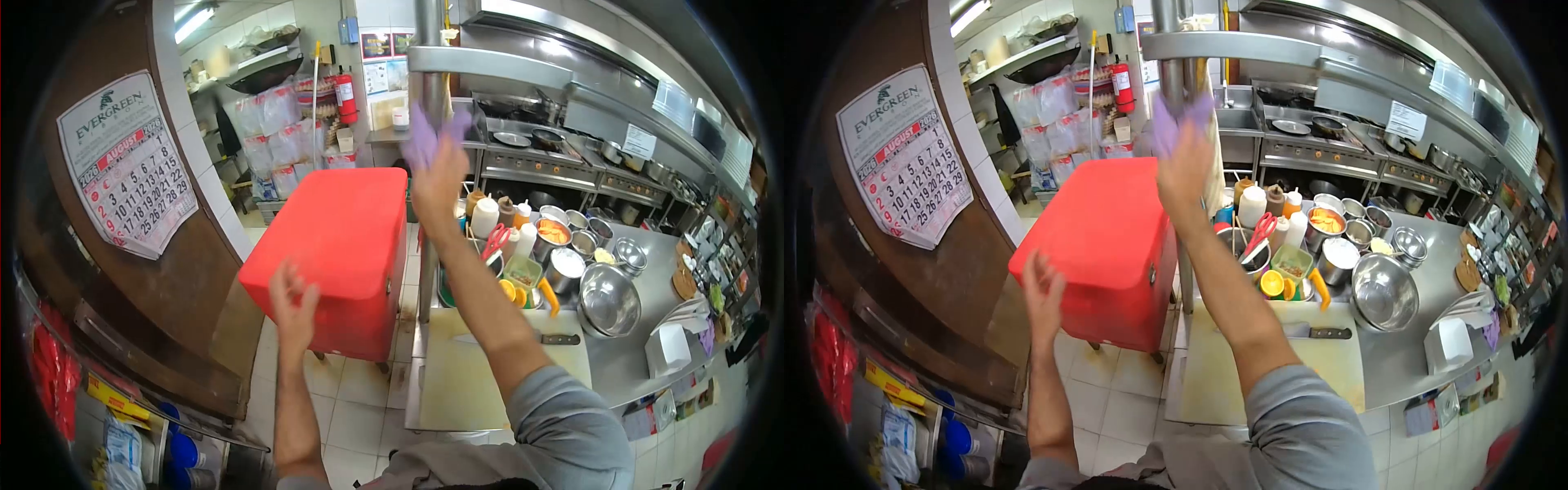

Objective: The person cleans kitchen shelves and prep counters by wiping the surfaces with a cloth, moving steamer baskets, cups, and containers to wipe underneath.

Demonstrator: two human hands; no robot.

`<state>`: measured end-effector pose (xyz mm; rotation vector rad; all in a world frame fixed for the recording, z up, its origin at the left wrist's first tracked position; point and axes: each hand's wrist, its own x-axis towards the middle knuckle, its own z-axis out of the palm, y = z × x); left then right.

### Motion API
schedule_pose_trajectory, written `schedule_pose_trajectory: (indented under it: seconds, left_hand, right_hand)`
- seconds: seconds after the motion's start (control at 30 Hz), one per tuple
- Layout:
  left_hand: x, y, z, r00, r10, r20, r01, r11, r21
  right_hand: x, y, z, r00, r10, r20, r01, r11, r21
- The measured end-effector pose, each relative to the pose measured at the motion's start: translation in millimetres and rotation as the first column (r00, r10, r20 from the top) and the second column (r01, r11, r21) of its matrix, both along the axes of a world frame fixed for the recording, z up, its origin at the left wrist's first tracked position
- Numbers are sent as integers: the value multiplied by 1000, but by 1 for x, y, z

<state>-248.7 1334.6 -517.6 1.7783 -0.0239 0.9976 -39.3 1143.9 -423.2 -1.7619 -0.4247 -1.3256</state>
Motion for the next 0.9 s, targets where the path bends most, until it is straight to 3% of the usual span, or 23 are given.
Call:
schedule_pose_trajectory:
  seconds: [0.03,0.1,0.2,0.23,0.27,0.3,0.33,0.37,0.4,0.43,0.53,0.57,0.6,0.67,0.73,0.77,0.8,0.83,0.9]
  left_hand:
    - [-18,21,-9,1000,6,-6,-6,994,-112]
    - [-43,52,-34,999,49,19,-42,960,-275]
    - [-58,72,-73,993,112,28,-92,911,-403]
    - [-59,76,-89,996,81,-43,-92,911,-403]
    - [-59,80,-106,993,54,-109,-93,912,-399]
    - [-59,81,-128,989,46,-137,-98,910,-403]
    - [-55,84,-146,985,36,-169,-103,909,-405]
    - [-53,87,-157,989,33,-144,-89,911,-403]
    - [-52,87,-168,976,-2,-220,-93,902,-422]
    - [-48,86,-174,953,-40,-300,-101,892,-441]
    - [-27,80,-152,960,-93,-265,-46,879,-474]
    - [-15,84,-154,959,-105,-262,-34,878,-477]
    - [-2,87,-160,965,-108,-237,-7,900,-435]
    - [11,97,-166,971,-131,-199,44,918,-394]
    - [12,113,-185,954,-168,-250,71,932,-356]
    - [9,125,-202,955,-140,-261,49,943,-330]
    - [2,145,-220,950,-98,-295,8,956,-294]
    - [-7,164,-239,944,-56,-325,-30,967,-254]
    - [-28,209,-289,938,-89,-334,-69,899,-432]
  right_hand:
    - [-33,-7,-21,936,220,-275,-207,975,77]
    - [-26,-6,-133,896,356,-266,-310,929,201]
    - [-25,-4,-272,653,697,-296,-489,687,537]
    - [-32,-4,-285,787,509,-347,-400,851,341]
    - [-43,-4,-281,956,101,-276,-115,993,-35]
    - [-45,-1,-276,979,-133,-152,103,976,-190]
    - [-40,5,-262,962,-268,-58,248,941,-231]
    - [-30,12,-238,985,-65,-158,63,998,-16]
    - [-21,17,-219,963,158,-216,-113,972,206]
    - [-11,20,-203,895,382,-229,-263,868,421]
    - [2,12,-89,992,16,122,-25,997,73]
    - [3,17,-67,923,-319,216,332,943,-28]
    - [5,14,-68,919,-328,220,343,939,-30]
    - [-1,6,-56,968,-146,202,118,983,143]
    - [-32,-17,-2,850,-319,418,325,944,61]
    - [-34,-29,36,908,13,420,-122,965,234]
    - [-35,-42,74,782,274,560,-542,742,394]
    - [-47,-55,108,716,-315,623,212,948,236]
    - [0,-84,133,754,-354,554,282,935,214]
